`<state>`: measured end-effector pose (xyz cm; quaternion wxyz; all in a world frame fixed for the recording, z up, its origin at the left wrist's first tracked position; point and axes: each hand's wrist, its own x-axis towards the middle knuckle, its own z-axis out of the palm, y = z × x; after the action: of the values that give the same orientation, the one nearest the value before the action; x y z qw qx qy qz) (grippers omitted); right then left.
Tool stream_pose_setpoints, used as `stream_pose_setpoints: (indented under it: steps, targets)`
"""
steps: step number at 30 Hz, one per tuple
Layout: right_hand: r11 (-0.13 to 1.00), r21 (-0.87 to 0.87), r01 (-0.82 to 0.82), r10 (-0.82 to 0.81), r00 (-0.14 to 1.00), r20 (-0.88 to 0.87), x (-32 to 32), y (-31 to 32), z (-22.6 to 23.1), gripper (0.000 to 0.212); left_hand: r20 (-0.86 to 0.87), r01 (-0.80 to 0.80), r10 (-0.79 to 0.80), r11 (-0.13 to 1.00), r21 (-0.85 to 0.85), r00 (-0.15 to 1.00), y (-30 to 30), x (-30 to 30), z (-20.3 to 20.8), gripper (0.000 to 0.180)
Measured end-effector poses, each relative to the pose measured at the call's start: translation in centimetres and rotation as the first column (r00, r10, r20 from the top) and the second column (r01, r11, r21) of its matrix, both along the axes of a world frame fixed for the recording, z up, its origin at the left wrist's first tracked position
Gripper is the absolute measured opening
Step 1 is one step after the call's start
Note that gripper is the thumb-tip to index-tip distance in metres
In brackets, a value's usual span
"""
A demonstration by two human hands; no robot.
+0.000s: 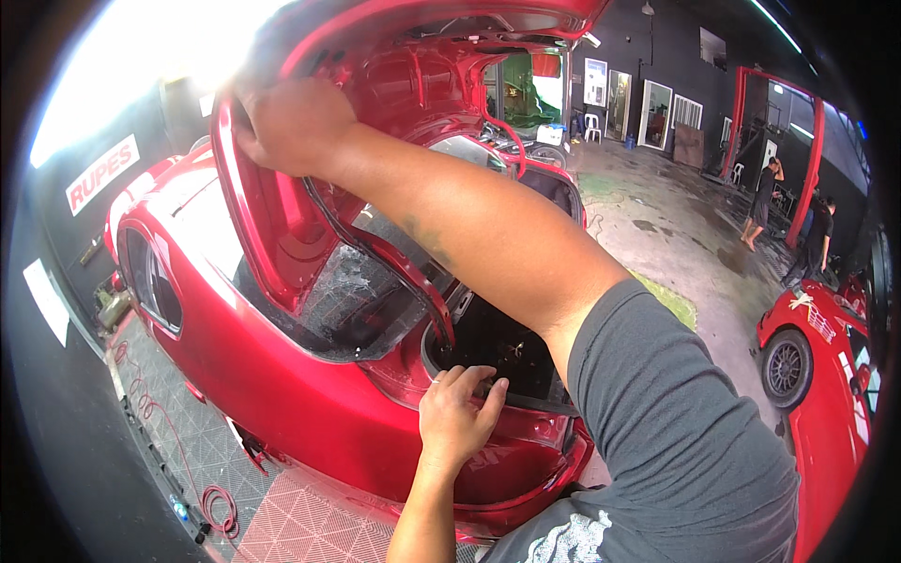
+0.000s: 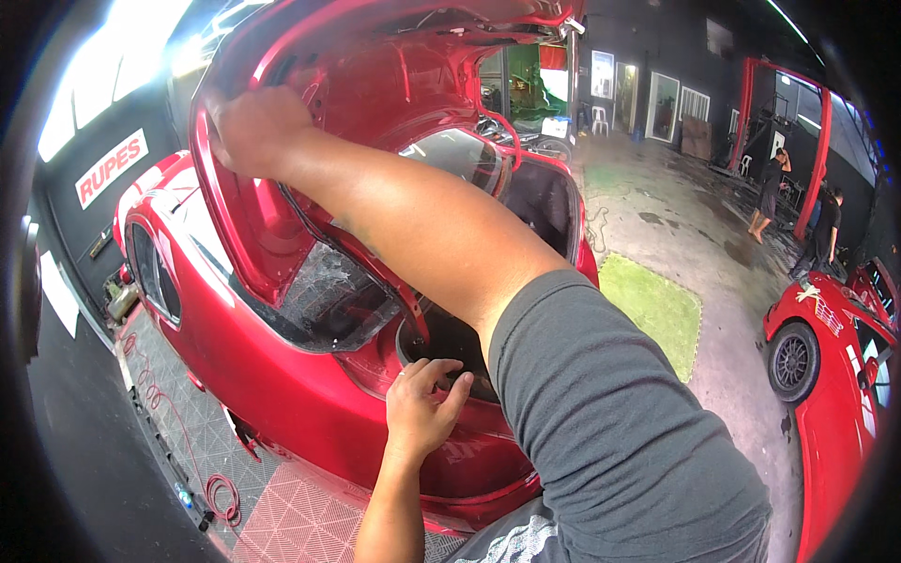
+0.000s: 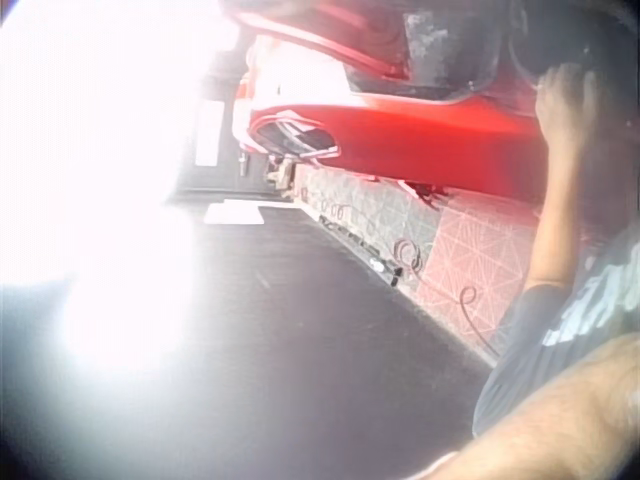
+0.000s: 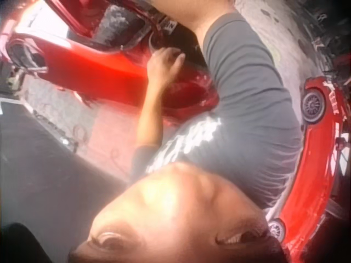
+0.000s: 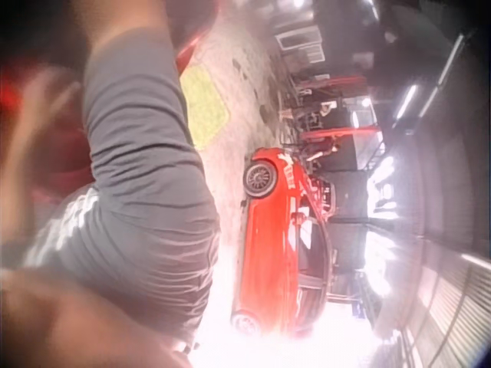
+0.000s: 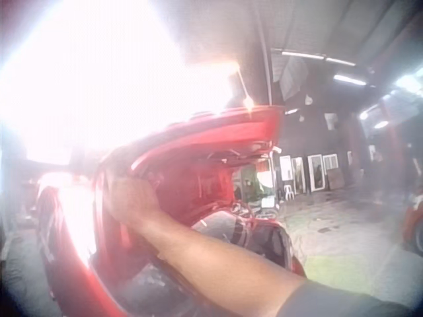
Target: The person retrieves a metal bracket and several small fasteners from the trunk of a red car. They then proceed to install the bracket onto the underside of the open trunk lid, securing it with the fasteners.
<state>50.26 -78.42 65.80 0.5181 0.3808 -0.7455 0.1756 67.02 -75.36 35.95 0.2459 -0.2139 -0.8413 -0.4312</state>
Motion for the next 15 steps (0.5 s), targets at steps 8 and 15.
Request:
stream_pose_setpoints:
  steps: [8,15]
  targets:
    - [0.996,-0.026,-0.082,0.083,0.994,0.073,-0.8,-1.0,0.1,0.033,0.012,-0.002,0.002,0.999,-0.033,1.0,-0.5,0.1,0.0,0.026]
    - [0.868,-0.403,-0.291,0.478,0.712,0.515,0.1,-1.9,0.3,0.033,-0.006,0.008,-0.008,0.999,-0.043,1.0,-0.7,0.1,-0.1,0.027]
